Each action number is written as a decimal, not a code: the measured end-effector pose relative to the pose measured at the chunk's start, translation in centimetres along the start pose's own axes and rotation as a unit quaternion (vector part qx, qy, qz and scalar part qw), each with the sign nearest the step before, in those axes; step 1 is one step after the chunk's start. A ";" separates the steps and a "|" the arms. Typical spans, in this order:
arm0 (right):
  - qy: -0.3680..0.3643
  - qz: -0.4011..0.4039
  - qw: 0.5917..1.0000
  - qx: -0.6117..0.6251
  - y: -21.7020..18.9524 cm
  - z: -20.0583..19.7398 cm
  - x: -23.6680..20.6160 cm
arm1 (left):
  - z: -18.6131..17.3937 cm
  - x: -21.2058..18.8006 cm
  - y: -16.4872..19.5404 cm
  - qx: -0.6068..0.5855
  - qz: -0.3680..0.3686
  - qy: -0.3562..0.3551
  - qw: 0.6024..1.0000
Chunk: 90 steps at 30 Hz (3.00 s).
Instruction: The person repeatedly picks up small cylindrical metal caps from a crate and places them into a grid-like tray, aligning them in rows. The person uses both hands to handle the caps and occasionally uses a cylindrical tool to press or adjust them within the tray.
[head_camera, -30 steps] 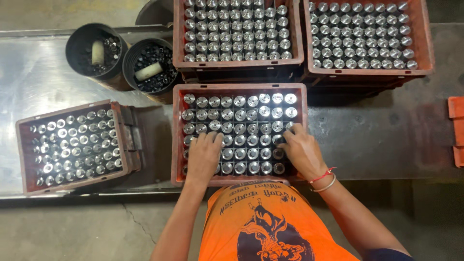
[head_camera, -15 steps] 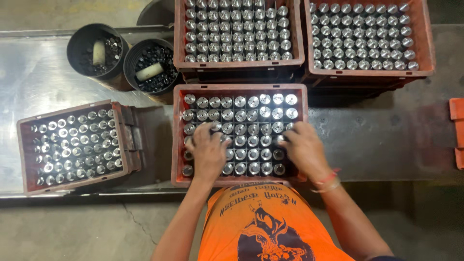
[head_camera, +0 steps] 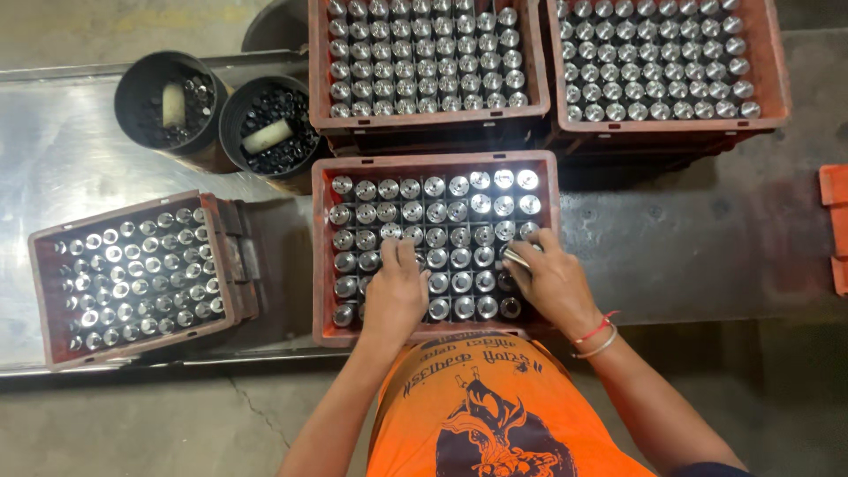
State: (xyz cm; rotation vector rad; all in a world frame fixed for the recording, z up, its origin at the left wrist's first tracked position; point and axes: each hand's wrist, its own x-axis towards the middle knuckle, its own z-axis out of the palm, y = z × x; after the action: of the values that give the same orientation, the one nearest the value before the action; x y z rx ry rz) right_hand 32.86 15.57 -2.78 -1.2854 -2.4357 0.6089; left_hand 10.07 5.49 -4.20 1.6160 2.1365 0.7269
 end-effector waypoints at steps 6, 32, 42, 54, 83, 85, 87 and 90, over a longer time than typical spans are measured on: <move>-0.008 -0.054 0.998 -0.044 -0.2 1.6 0.1 | 1.4 0.5 -1.7 0.100 0.075 0.033 0.992; -0.125 0.157 0.622 0.757 1.6 1.5 0.0 | -1.2 2.4 -2.5 0.064 0.058 0.017 0.996; -0.037 -0.050 0.998 0.003 -2.2 2.7 -0.5 | 3.3 0.9 -0.7 0.081 0.029 0.021 0.996; -0.039 -0.091 0.990 -0.104 -3.4 5.6 2.7 | 0.4 2.3 -3.4 -0.674 -0.113 -0.086 0.725; -0.043 -0.094 0.991 -0.083 -4.9 4.6 0.6 | -3.0 -1.2 -6.0 0.190 -0.046 0.107 0.975; -0.036 -0.108 0.989 -0.097 -5.5 4.8 1.0 | -3.1 -1.6 -6.4 0.188 -0.058 0.111 0.974; -0.025 -0.107 0.991 -0.077 -5.5 4.7 1.3 | -2.8 -1.8 -6.5 0.194 -0.072 0.112 0.972; -0.002 -0.121 0.993 -0.001 -4.6 3.9 1.3 | -1.9 -1.8 -6.5 0.212 -0.086 0.103 0.968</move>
State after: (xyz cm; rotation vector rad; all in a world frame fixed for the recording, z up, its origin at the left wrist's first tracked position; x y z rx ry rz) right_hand 27.11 13.48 -3.73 -0.9690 -2.5422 0.5421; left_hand 4.44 1.99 -6.58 1.5751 2.6895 0.4159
